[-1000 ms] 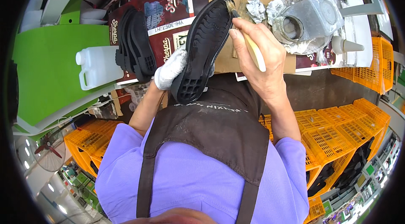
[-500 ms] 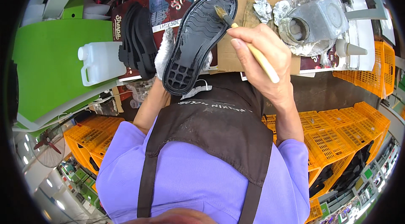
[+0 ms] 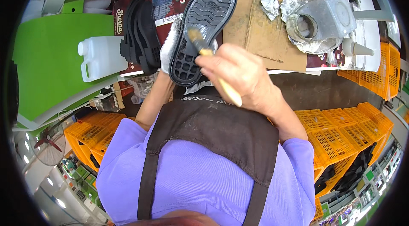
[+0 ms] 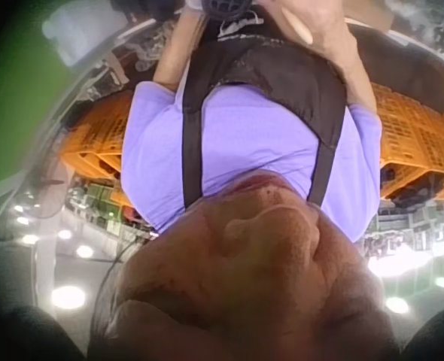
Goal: The person applies a substance to the bottom of black shoe soles using a brush. They hold the sole in their left hand and use the brush in their right hand to cover the surface. The person places the treated sole onto a conveyor belt and repeats the process with another sole.
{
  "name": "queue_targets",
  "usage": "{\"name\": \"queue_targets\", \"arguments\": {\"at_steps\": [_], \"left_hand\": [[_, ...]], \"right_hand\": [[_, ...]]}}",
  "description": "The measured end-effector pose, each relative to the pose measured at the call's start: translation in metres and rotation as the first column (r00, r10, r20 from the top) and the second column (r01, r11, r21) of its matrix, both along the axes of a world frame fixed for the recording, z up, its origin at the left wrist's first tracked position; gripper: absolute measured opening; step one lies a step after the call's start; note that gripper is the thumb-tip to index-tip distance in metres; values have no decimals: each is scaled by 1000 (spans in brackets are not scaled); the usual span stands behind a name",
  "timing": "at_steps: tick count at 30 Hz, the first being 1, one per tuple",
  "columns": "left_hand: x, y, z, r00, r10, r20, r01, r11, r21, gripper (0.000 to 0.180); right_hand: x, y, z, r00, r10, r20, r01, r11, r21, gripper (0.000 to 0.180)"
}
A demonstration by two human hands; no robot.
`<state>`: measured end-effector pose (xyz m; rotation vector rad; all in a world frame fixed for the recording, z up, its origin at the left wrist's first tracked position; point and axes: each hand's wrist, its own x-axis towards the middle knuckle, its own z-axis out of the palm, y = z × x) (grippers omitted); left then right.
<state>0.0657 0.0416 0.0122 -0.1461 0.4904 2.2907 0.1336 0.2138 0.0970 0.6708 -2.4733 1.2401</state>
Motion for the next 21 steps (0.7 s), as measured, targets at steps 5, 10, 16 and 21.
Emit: {"name": "queue_targets", "arguments": {"at_steps": [5, 10, 16, 21], "left_hand": [[-5, -3, 0, 998, -49, -48, 52, 997, 62, 50], [-1, -5, 6, 969, -34, -243, -1, 990, -143, 48], [5, -14, 7, 974, -225, -26, 227, 970, 85, 51], [6, -13, -2, 972, -224, -72, 226, 974, 19, 52]], "right_hand": [[7, -4, 2, 962, 233, 141, -207, 962, -177, 22], [-19, 22, -7, 908, 368, 200, -306, 909, -282, 20], [-37, 47, -10, 997, -76, 27, 75, 996, 55, 20], [-27, 28, -17, 977, -213, 3, 212, 977, 35, 21]]}}
